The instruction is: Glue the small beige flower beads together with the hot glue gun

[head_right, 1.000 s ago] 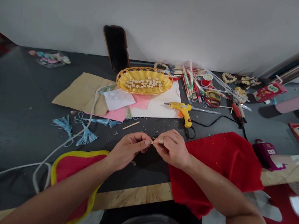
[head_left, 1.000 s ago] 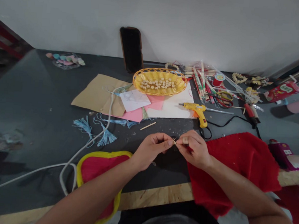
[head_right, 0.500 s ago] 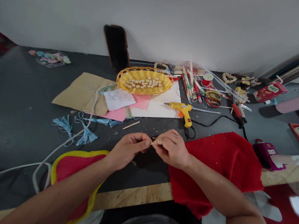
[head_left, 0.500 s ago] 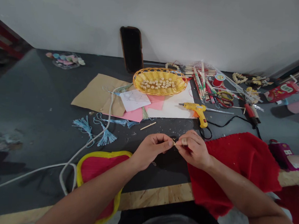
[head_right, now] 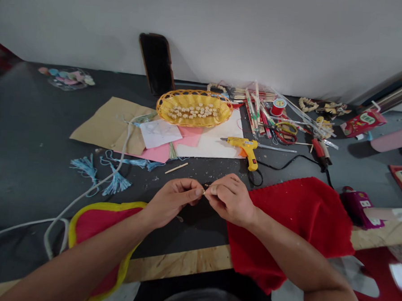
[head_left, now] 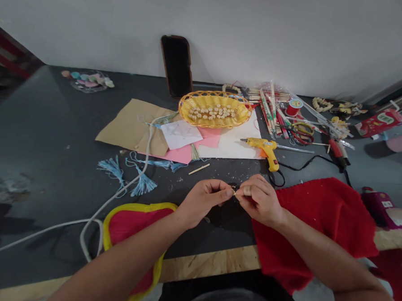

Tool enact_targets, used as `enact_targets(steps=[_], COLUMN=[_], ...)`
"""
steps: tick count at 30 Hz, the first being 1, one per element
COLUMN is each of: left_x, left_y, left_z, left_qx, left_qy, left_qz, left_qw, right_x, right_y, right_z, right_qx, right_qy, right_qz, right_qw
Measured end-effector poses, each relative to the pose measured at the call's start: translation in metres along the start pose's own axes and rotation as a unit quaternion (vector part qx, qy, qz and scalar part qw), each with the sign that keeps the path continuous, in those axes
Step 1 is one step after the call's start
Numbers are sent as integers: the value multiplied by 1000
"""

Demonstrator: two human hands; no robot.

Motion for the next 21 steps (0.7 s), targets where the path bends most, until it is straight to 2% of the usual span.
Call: enact_targets(steps=[8,12,16,21], left_x=[-1,-2,-2,-3], left_y=[0,0,0,0], left_z=[-2,-4,-5,-4], left_qx=[0,13,50,61], left_qy=[-6,-11,-15,-34], left_qz=[19,40,55,61], left_qw=[1000,999,997,996], right_x=[2,-2,-4,-2], right_y=[-7,-8,-6,-6], right_z=[0,-3,-3,-2], right_qx=[38,78,118,137], right_qy=[13,52,49,29], right_qz=[-12,23,44,34], right_qw=[999,995,991,990])
Point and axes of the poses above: each hand's wrist, its own x-axis towards the middle knuckle, its own y-axis out of the palm, z = x × y, the point moved 4 cm from there along x, towards the middle knuckle
